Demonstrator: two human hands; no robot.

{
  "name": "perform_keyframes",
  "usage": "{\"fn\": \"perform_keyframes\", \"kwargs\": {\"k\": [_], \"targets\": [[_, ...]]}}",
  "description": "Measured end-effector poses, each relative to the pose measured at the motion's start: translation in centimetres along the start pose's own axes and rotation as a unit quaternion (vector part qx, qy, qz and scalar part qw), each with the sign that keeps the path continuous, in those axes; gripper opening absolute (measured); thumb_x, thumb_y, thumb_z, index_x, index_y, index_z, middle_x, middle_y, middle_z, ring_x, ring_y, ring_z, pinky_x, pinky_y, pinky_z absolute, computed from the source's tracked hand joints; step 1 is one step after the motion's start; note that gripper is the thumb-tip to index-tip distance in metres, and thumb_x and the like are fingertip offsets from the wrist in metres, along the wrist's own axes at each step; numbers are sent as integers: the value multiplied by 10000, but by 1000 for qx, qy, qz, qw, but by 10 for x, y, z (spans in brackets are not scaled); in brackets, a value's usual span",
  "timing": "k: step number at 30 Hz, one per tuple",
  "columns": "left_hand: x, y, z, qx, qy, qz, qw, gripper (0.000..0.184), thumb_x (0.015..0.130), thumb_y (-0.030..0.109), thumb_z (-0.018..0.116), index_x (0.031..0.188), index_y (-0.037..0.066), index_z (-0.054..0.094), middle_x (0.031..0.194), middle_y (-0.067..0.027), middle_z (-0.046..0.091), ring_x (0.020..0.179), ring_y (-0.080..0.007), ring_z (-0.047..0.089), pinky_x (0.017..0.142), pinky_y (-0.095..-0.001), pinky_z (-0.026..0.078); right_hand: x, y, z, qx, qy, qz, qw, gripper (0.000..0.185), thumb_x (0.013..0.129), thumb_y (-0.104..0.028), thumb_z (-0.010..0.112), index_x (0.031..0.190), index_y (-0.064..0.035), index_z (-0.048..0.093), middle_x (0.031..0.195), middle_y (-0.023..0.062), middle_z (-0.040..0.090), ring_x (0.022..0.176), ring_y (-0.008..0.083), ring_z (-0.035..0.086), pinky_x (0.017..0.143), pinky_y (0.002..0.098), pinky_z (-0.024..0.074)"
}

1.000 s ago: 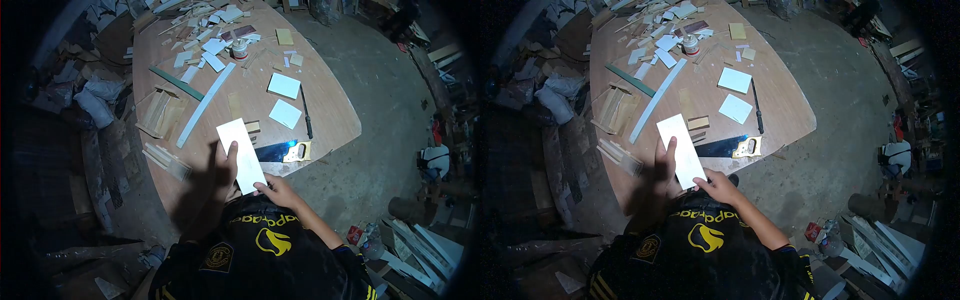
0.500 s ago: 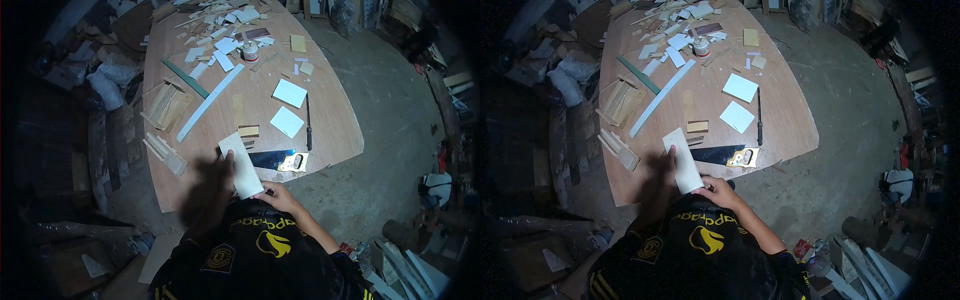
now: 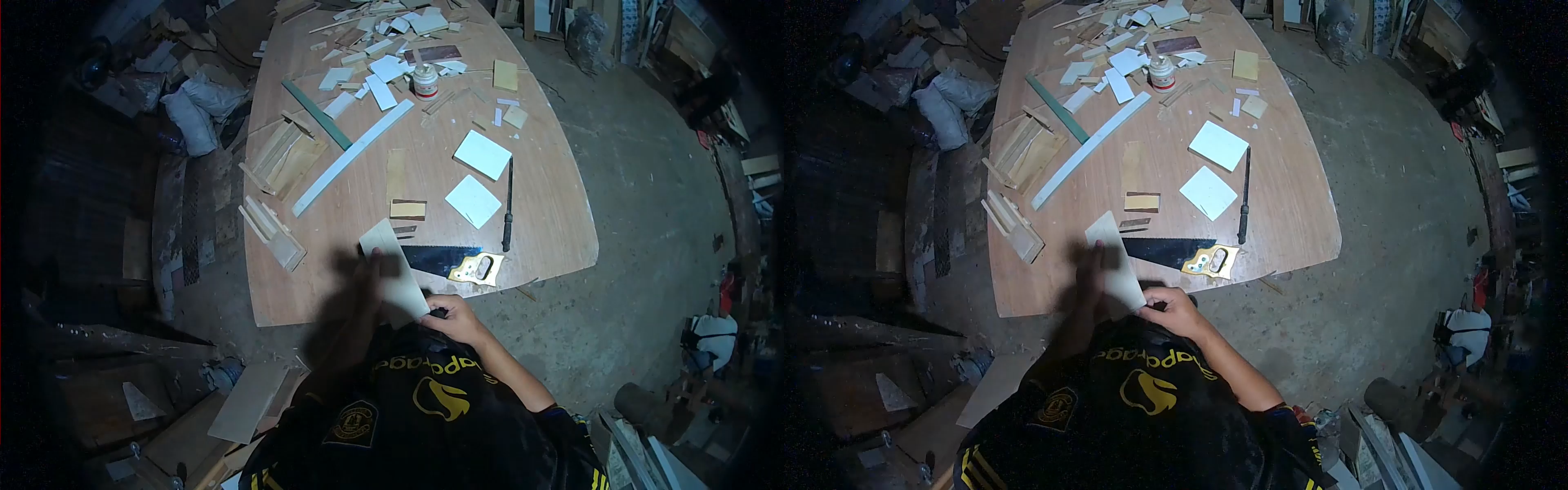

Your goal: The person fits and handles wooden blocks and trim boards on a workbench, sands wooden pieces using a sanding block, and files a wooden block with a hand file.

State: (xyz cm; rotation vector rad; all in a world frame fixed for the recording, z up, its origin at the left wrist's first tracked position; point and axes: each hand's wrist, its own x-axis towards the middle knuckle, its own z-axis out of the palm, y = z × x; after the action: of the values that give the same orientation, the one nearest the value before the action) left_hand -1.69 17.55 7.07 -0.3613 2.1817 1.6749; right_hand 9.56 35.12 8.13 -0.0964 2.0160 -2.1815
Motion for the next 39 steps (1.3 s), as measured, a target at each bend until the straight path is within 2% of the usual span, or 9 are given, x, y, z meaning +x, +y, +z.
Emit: {"fn": "perform_keyframes", "kwargs": {"k": [4,6,11,13,19,21,33,35,39], "targets": [[8,-16,6,-44,-10,46,998,512,950,497,522,1048,-1,594,846,-60,593,729,-153,570,623,-321,476,3,-3,4,23,6,-1,1000,197,814,-102,722,987,-17,685,844,7,658,781,91,551,738,247,452],[21,-36,12,-229,-39,-35,972,471,955,469,529,1025,9,600,819,-50,587,710,-151,573,613,-320,474,5,-5,6,34,14,-8,999,157,818,-82,713,954,-13,677,829,3,639,781,87,537,738,241,442],[5,4,13,-252,-121,-40,959,418,971,407,527,1079,8,594,856,-35,601,750,-135,586,654,-285,476,6,-11,9,19,21,16,999,172,804,-29,703,968,4,662,913,41,669,881,103,595,801,264,459],[9,16,20,-341,-123,-77,929,342,996,349,489,1054,25,584,787,-49,596,654,-152,596,583,-295,496,10,-13,13,13,26,13,999,180,803,-26,702,974,5,655,919,37,664,895,102,588,807,265,456],[22,25,-6,-307,-127,-56,942,355,1000,337,490,1115,11,568,856,-34,605,724,-121,590,652,-276,498,28,-20,34,91,16,47,995,151,825,-22,660,975,-9,648,919,4,651,853,73,569,784,241,454],[29,25,-19,-308,-132,-47,941,377,991,337,520,1171,10,574,940,-29,625,837,-105,592,751,-267,481,36,-14,42,111,8,57,992,152,834,-23,656,985,-12,648,923,0,652,852,67,575,784,233,456],[58,2,-93,-300,-15,3,954,391,980,369,536,1138,16,589,958,-37,623,844,-106,566,763,-274,462,87,-20,96,-31,4,50,998,62,855,-74,667,892,-33,695,837,16,692,800,58,585,727,234,448],[56,-1,-102,-313,-3,7,950,388,980,370,535,1131,17,593,952,-35,621,844,-104,562,763,-272,459,92,-22,96,-63,-49,79,994,144,839,-41,674,978,-3,681,934,55,693,911,122,626,869,278,462],[52,-13,-115,-305,30,-2,952,380,987,358,525,1134,15,595,953,-25,619,860,-100,554,779,-268,450,102,-21,100,-78,-104,76,989,184,832,-50,684,1007,2,661,941,60,684,918,129,623,873,282,461]]}}
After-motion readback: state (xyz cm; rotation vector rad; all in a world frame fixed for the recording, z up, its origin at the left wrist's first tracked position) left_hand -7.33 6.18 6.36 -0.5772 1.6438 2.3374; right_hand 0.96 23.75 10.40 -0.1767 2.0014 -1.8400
